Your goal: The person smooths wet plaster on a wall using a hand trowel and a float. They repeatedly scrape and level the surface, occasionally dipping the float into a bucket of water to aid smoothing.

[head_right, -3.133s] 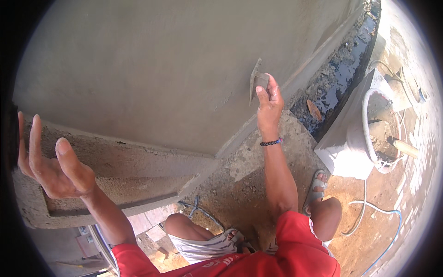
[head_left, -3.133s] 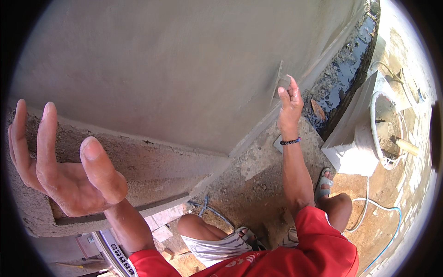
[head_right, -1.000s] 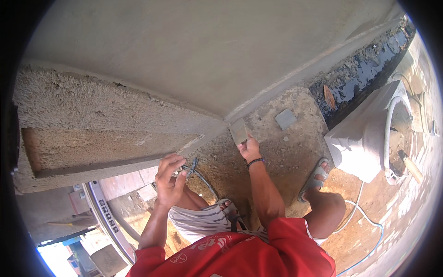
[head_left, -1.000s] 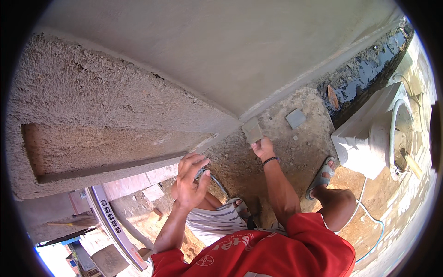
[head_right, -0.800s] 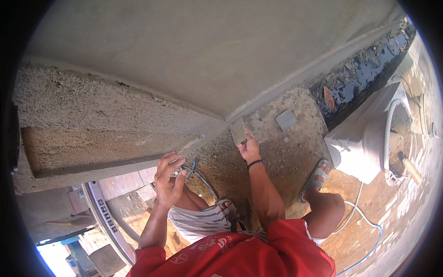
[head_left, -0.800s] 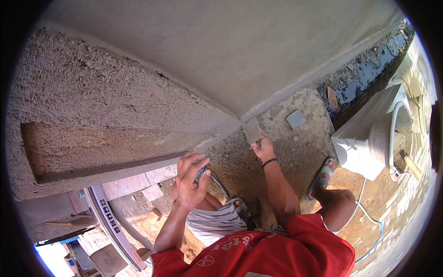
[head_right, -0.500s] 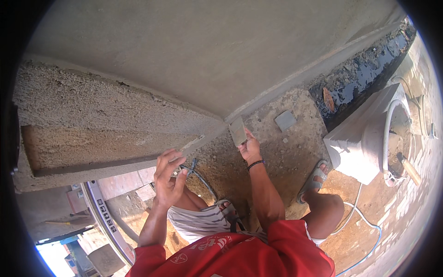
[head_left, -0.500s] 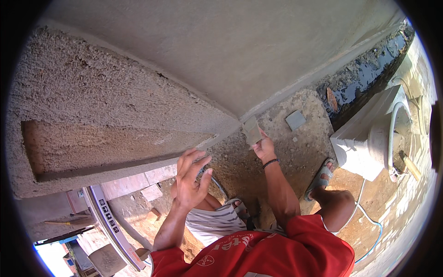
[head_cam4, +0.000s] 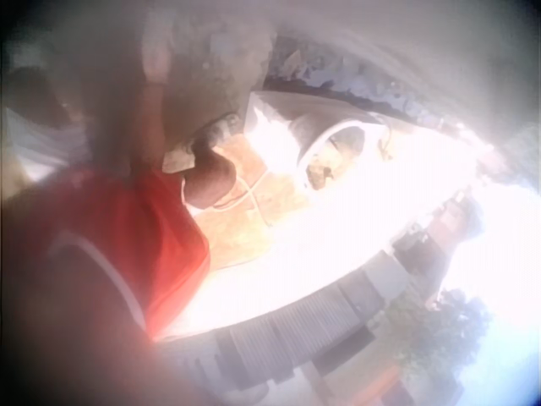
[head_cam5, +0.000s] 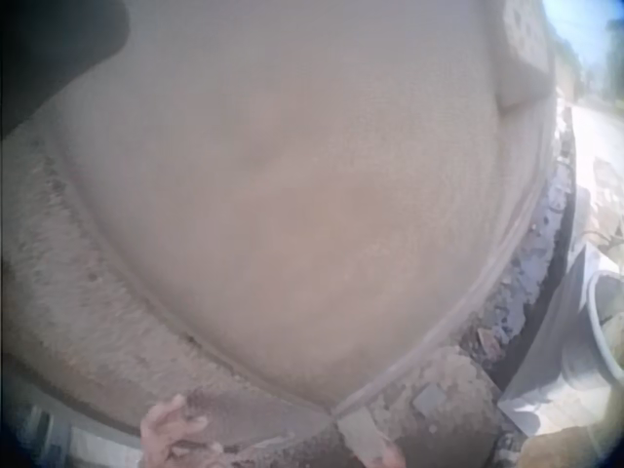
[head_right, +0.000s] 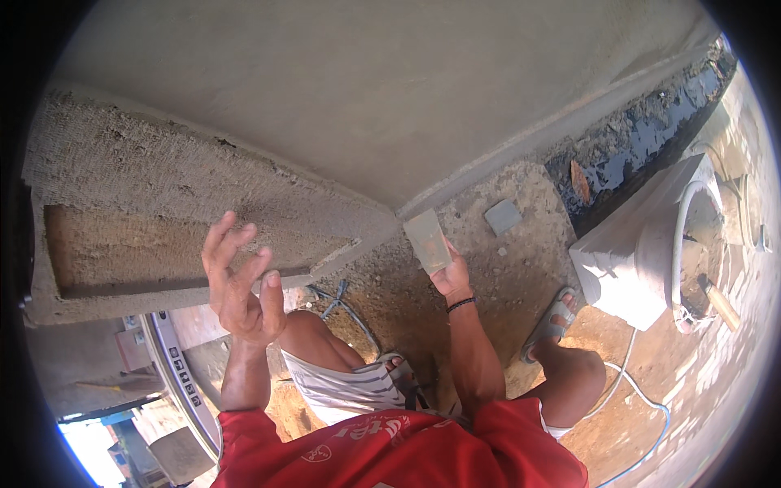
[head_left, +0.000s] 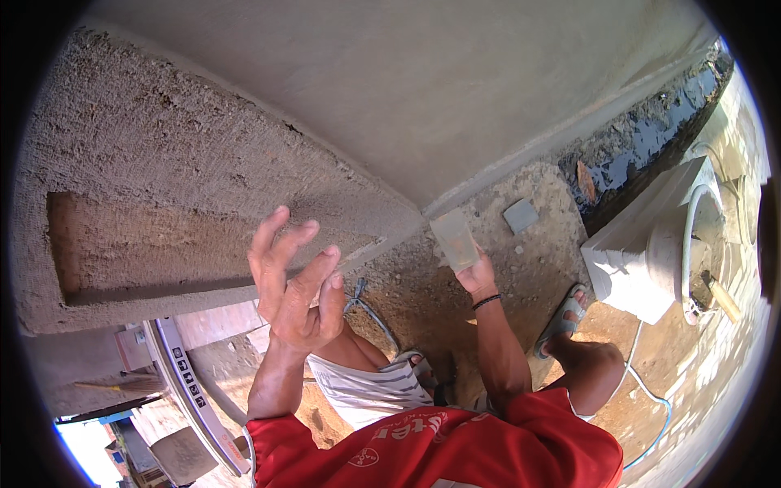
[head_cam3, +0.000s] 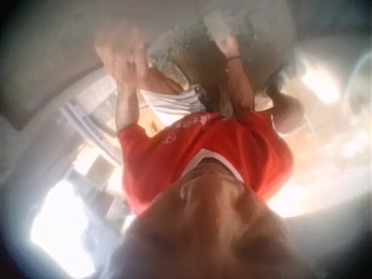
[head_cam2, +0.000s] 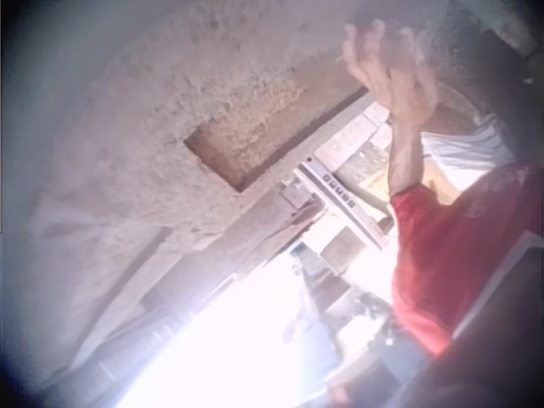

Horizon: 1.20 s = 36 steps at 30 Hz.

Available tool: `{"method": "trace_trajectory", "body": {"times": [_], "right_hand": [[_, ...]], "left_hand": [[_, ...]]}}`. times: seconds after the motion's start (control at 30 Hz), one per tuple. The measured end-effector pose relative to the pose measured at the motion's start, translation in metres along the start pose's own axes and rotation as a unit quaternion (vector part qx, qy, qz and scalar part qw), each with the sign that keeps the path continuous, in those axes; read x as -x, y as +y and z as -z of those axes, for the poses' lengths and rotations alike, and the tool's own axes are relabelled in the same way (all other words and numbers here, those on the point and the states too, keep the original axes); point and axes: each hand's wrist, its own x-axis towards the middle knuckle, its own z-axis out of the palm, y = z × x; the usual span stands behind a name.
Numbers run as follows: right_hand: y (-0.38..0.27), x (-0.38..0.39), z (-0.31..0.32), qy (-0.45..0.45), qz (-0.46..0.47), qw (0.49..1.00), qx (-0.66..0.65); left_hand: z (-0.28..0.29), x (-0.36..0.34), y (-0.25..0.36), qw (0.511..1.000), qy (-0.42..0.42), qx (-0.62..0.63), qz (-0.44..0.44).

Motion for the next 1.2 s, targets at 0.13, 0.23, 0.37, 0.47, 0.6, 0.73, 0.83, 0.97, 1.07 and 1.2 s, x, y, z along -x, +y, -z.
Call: {"method": "trace_trajectory", "body": {"times": [0.13,0.23,0.37,0.47,0.6,0.73,0.83,0.97,1.07,1.2], "right_hand": [[-0.004,-0.006,-0.005,0.015,0.006,1.0,-0.014],[-0.005,-0.021,-0.002,0.028,0.003,0.999,0.022],[0.0,-0.03,-0.018,0.122,0.002,0.991,0.05],[-0.003,-0.034,-0.019,0.087,-0.015,0.995,0.055],[0.0,-0.038,-0.017,0.05,-0.029,0.997,0.043],[0.005,-0.035,-0.037,0.151,-0.023,0.988,-0.033],[0.001,-0.036,-0.059,0.192,-0.039,0.978,-0.074],[-0.006,-0.037,-0.08,0.213,-0.047,0.968,-0.122],[-0.006,-0.037,-0.099,0.228,-0.029,0.968,-0.101],[-0.006,-0.041,-0.115,0.217,-0.027,0.969,-0.116]], "left_hand": [[0.032,-0.052,-0.003,0.981,0.074,-0.128,-0.129],[0.041,-0.086,-0.006,0.955,0.11,-0.187,-0.2],[0.042,-0.11,-0.018,0.931,0.137,-0.231,-0.248],[0.039,-0.117,-0.024,0.921,0.144,-0.277,-0.232],[0.022,-0.128,-0.031,0.895,0.219,-0.276,-0.274],[0.016,-0.126,-0.033,0.894,0.228,-0.281,-0.265],[0.019,-0.124,-0.036,0.897,0.224,-0.277,-0.262],[0.015,-0.125,-0.038,0.893,0.242,-0.275,-0.263],[0.012,-0.124,-0.035,0.906,0.228,-0.27,-0.233],[0.015,-0.123,-0.035,0.909,0.228,-0.262,-0.23]]}}
